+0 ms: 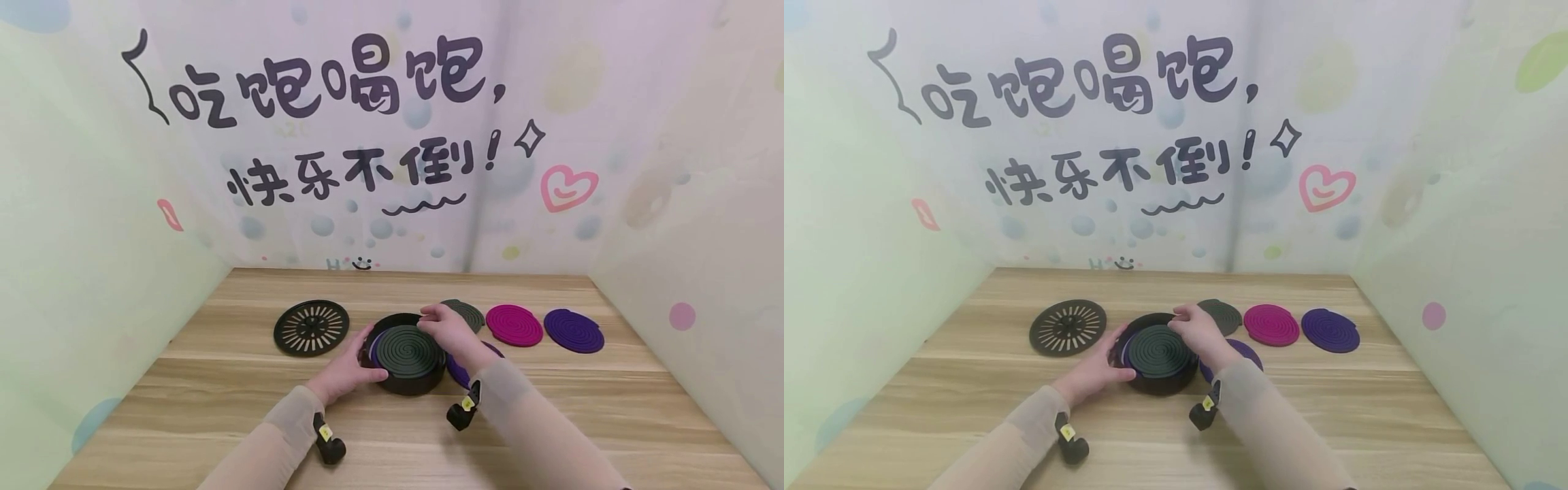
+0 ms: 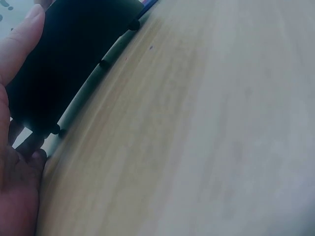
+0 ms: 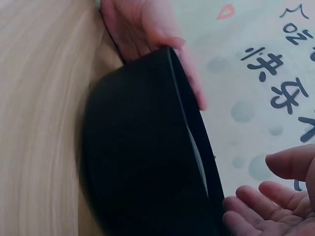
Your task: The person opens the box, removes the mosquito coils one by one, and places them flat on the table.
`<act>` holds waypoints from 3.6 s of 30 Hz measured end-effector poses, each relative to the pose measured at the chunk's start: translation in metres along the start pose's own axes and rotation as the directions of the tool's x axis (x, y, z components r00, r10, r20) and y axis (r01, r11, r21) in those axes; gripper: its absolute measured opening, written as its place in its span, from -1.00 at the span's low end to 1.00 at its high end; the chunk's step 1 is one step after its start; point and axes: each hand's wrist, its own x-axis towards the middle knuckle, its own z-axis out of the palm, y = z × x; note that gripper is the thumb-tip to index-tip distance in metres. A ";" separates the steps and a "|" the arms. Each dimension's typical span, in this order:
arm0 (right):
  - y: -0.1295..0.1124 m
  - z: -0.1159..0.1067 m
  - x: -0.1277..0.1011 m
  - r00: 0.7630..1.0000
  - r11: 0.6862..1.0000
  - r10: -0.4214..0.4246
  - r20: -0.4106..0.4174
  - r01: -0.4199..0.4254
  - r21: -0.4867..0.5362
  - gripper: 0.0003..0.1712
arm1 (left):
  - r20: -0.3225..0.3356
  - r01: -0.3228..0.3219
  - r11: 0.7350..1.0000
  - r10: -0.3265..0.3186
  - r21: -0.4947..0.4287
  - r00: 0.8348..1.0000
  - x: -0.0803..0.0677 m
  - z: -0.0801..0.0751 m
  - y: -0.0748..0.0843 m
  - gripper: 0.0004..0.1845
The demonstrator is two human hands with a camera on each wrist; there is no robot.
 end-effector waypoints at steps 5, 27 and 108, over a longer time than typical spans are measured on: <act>0.000 0.009 0.003 1.000 0.998 0.012 -0.007 -0.012 -0.069 -0.55 | 0.011 -0.005 1.000 0.005 -0.019 1.000 0.000 0.000 0.000 0.15; 0.001 0.017 0.005 0.999 0.996 0.041 -0.029 -0.043 -0.080 -0.48 | 0.015 -0.007 1.000 0.008 -0.029 1.000 0.000 -0.001 0.000 0.12; 0.006 0.014 0.007 0.988 0.937 0.088 0.125 -0.124 0.326 -0.44 | 0.008 -0.017 0.999 0.017 -0.037 1.000 0.000 0.000 0.001 0.13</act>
